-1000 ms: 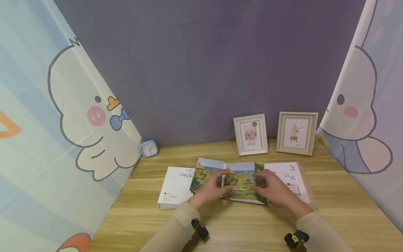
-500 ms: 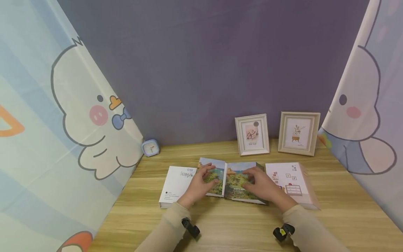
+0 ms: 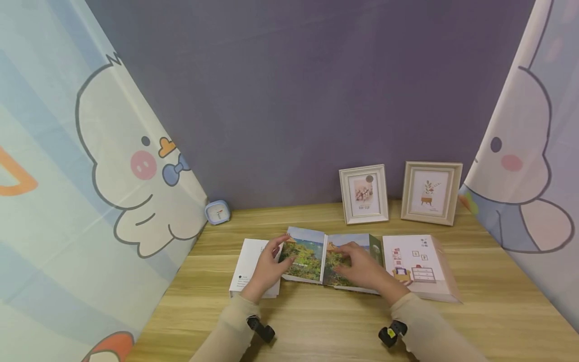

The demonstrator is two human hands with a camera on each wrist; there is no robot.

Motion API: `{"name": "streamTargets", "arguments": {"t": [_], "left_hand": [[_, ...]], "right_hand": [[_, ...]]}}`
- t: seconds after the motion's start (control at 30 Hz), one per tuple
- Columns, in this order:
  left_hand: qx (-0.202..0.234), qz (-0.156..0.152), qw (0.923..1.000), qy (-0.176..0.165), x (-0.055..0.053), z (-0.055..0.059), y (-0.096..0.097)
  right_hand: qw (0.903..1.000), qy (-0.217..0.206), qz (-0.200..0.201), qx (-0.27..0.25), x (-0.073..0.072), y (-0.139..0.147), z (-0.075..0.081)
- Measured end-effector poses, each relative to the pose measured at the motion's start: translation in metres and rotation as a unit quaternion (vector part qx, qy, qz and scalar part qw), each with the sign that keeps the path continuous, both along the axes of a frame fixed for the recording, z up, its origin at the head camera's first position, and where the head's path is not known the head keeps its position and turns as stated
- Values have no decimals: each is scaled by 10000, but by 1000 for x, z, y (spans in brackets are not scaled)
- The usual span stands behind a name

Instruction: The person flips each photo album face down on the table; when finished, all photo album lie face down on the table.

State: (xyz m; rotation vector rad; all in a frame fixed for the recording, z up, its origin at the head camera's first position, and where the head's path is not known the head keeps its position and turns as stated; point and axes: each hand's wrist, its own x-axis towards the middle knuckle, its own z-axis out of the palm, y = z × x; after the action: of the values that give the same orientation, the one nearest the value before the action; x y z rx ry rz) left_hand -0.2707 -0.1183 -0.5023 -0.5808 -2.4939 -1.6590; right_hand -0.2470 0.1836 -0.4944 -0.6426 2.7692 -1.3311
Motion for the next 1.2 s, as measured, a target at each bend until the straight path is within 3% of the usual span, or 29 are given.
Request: {"name": "streamTargets", "arguments": {"t": [0.23, 0.47, 0.77, 1.0, 1.2], "left_hand": [[123, 104, 9998, -80, 6, -3, -11], [344, 261, 9989, -168, 4, -9, -18], [637, 276, 9963, -508, 3, -9, -28], [160, 407, 9970, -635, 5, -9, -30], [1, 408, 9968, -687, 6, -10, -30]], "right_hand": [[9997, -109, 204, -82, -1, -15, 1], [9996, -260, 88, -11, -3, -27, -2], [9992, 59, 77, 390, -11, -53, 0], [9992, -57, 21, 387, -15, -67, 2], [9986, 117, 15, 513, -15, -72, -3]]}}
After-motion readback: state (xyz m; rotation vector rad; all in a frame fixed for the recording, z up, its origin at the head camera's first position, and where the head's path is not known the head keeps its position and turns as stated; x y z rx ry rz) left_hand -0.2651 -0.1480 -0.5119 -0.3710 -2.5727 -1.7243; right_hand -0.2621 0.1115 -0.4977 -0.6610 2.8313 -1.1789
